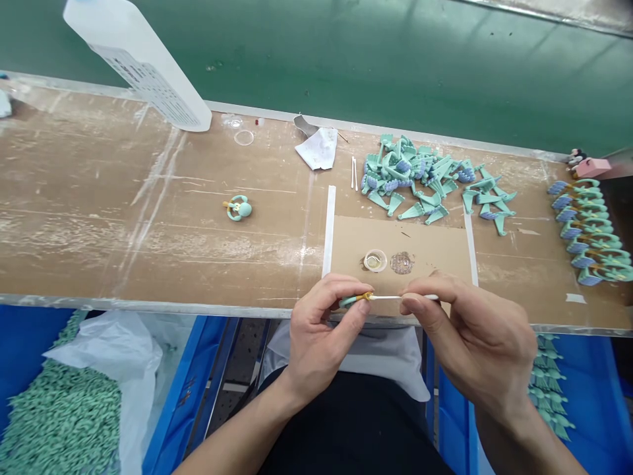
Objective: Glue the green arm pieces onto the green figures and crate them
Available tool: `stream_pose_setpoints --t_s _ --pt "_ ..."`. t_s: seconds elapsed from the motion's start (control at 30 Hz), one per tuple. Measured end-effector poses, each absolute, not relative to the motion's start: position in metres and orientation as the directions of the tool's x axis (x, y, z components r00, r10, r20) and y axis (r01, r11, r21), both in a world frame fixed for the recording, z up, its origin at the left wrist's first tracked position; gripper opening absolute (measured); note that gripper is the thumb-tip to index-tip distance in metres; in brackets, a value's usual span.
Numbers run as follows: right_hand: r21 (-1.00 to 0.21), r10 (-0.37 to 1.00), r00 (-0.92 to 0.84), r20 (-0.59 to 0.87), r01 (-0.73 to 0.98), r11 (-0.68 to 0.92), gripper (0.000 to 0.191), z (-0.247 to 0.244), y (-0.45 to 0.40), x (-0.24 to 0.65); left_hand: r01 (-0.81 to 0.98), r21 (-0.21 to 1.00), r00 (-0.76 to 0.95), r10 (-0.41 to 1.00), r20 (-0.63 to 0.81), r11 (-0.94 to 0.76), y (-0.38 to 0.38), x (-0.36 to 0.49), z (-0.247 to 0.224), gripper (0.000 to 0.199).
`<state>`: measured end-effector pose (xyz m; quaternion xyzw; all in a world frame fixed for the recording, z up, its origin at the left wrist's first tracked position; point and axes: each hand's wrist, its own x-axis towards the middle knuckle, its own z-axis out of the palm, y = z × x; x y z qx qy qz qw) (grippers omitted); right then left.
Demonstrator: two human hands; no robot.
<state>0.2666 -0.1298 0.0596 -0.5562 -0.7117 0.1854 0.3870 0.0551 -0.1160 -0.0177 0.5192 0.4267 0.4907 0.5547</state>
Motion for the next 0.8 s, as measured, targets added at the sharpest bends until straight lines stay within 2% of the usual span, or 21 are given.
stream_pose_setpoints --t_s 0.8 --pt "-0.733 0.946 -0.010 0.325 0.629 0.259 0.020 0.0584 -0.1262 0.2648 -0.097 0.993 0.180 0.980 0.089 -0.073 -0.1147 0.0560 -0.0164 0.022"
